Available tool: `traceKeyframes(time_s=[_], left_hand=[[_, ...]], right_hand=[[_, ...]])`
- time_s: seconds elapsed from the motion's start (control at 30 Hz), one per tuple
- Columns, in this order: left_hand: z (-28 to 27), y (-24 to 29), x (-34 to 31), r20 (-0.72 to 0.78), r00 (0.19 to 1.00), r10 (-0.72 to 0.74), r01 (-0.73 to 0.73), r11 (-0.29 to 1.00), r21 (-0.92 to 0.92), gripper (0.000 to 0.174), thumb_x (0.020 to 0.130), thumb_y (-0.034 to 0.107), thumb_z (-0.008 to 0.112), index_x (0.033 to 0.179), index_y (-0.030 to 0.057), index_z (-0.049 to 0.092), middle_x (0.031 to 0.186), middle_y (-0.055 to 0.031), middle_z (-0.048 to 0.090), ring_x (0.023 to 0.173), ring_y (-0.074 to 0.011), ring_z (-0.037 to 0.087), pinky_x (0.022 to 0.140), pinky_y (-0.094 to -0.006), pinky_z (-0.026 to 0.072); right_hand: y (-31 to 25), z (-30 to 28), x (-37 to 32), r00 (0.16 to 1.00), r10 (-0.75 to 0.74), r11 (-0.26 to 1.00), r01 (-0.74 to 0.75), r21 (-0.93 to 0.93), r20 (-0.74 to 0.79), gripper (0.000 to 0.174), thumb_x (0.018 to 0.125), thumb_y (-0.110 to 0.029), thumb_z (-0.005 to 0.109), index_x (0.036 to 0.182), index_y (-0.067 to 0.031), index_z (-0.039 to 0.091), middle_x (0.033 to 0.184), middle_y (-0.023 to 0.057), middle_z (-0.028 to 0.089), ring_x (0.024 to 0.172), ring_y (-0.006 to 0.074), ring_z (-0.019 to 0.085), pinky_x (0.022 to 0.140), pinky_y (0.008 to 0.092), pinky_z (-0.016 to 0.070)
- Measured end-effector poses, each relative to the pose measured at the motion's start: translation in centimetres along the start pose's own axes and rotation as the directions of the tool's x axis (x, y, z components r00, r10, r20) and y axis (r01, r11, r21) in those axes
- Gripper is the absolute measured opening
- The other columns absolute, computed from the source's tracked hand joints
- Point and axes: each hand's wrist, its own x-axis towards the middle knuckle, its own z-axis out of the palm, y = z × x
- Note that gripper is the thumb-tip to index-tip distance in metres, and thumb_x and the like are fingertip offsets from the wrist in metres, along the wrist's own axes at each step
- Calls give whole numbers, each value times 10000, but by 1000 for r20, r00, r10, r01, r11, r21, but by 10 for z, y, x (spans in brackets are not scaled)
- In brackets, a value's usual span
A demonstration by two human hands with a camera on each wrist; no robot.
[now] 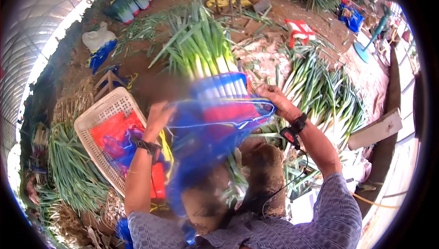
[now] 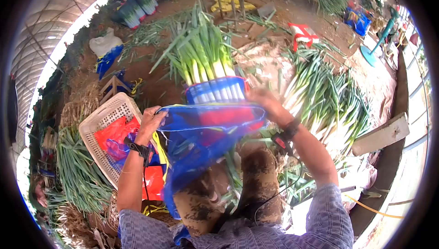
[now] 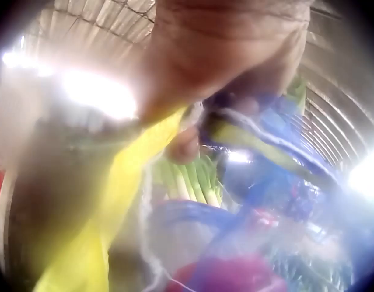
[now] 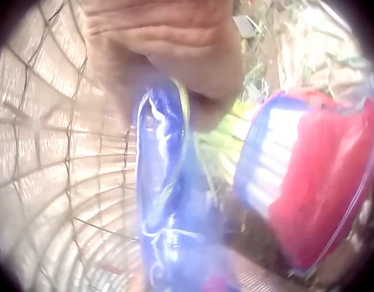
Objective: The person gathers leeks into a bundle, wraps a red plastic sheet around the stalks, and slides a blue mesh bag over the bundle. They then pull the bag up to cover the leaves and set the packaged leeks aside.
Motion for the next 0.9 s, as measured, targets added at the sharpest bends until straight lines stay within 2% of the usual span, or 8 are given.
traceKeyframes(time_s=[0.17, 0.23, 0.37, 0.5, 0.63, 0.77, 0.8, 0.9], left_hand=[[47, -19, 6, -82, 997, -13, 10, 999, -39, 89, 894, 80, 639, 818, 47, 674, 639, 7, 602, 550, -56, 528, 500, -228, 399], [75, -30, 0, -32, 999, 7, -9, 998, -61, 69, 881, 47, 642, 821, 47, 678, 636, 5, 610, 546, -55, 533, 496, -231, 405], [160, -52, -54, 56, 929, 367, -371, 920, 129, 238, 908, 161, 706, 738, 20, 619, 601, -30, 533, 565, -109, 440, 533, -331, 399], [257, -163, -158, 396, 914, -93, 100, 995, 4, 171, 909, 138, 667, 779, 31, 636, 637, -64, 586, 593, -137, 526, 560, -328, 439], [309, -273, -208, 579, 802, 144, -112, 990, -90, 157, 928, 143, 632, 811, 47, 673, 672, -24, 625, 635, -131, 587, 587, -313, 468], [282, -270, -174, 316, 902, -294, 407, 821, -401, 150, 947, 166, 616, 922, 30, 673, 782, -41, 654, 664, -149, 597, 623, -321, 479], [274, -262, -147, 219, 814, -539, 574, 682, -453, 147, 947, 140, 606, 1000, 14, 661, 841, -59, 669, 675, -156, 602, 632, -320, 483], [268, -278, -108, 83, 994, -73, 81, 992, -99, 301, 928, 37, 588, 1224, -12, 571, 1032, -122, 667, 798, -206, 645, 715, -337, 517]], right_hand=[[45, -41, -2, 948, 223, 730, -10, -683, 225, 229, 850, -195, 799, 1001, -31, 743, 789, -46, 655, 736, 66, 568, 658, 274, 468], [98, -75, 10, 950, -50, 636, 267, -724, 307, 136, 881, -141, 746, 961, -33, 733, 714, -50, 619, 687, 71, 529, 625, 288, 455], [160, -127, 14, 890, -100, 921, -87, -381, -445, 97, 896, -96, 662, 939, -33, 723, 692, -5, 611, 635, 83, 534, 543, 267, 427], [222, -157, -10, 931, 135, 940, -229, -252, -340, 137, 830, 18, 586, 912, 50, 691, 717, 42, 615, 605, 128, 543, 528, 269, 420], [293, -157, -52, 866, 454, 890, -427, 161, -211, 61, 840, -37, 670, 881, -6, 702, 735, 19, 619, 619, 115, 562, 536, 274, 427], [293, -163, -54, 853, 504, 828, -434, 354, -133, 86, 859, -98, 710, 913, -32, 707, 739, -10, 611, 616, 103, 564, 560, 245, 457], [304, -165, -48, 860, 499, 832, -443, 333, -104, 110, 875, -127, 708, 947, -43, 707, 750, -14, 611, 625, 102, 571, 568, 242, 469], [379, -180, -12, 979, 201, 912, -199, -359, -33, 304, 824, -82, 709, 1127, -89, 687, 989, 76, 681, 834, 220, 661, 726, 321, 548]])
